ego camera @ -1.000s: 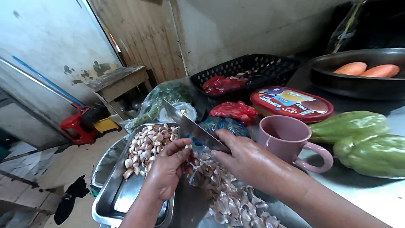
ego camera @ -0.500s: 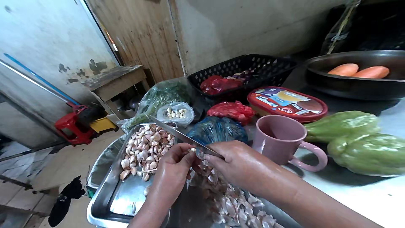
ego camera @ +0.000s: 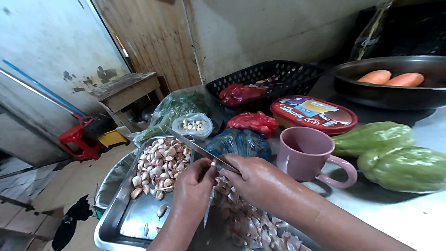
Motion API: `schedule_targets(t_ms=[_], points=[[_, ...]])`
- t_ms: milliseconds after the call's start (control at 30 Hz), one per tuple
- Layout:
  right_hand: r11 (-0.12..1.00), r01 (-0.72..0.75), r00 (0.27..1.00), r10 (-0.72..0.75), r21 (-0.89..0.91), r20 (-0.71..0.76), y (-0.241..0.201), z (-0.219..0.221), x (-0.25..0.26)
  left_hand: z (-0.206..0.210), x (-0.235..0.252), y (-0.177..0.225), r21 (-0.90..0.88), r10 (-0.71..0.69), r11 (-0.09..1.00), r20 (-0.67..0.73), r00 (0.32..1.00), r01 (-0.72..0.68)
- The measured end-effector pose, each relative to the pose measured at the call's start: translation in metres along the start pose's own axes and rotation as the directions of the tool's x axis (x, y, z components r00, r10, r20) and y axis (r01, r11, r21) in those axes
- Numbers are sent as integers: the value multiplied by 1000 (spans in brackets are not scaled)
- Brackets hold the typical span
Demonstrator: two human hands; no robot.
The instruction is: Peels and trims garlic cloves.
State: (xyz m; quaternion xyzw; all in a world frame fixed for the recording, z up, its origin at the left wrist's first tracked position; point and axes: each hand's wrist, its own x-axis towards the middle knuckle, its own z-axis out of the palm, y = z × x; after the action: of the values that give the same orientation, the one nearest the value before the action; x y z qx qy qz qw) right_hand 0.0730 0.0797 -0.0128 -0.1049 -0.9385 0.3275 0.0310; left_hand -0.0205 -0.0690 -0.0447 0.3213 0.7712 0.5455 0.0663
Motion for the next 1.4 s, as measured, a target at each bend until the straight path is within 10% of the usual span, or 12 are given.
schedule_targets(t_ms=[267, 800, 1133, 1400], points=[[999, 36, 998, -38, -32, -49, 1, 4, 0, 2, -2, -1, 58, 57, 997, -35, 998, -55], [997, 41, 970, -24, 63, -241, 10, -4, -3, -3, 4, 15, -464, -271, 838, 105, 957, 288], [998, 53, 945, -42, 23, -323, 24, -12, 0, -19, 129, 30, 180, -130, 976, 19, 991, 125], [993, 119, 924, -106, 12, -368, 29, -8, 0, -45, 137, 49, 193, -110, 973, -103, 989, 128]])
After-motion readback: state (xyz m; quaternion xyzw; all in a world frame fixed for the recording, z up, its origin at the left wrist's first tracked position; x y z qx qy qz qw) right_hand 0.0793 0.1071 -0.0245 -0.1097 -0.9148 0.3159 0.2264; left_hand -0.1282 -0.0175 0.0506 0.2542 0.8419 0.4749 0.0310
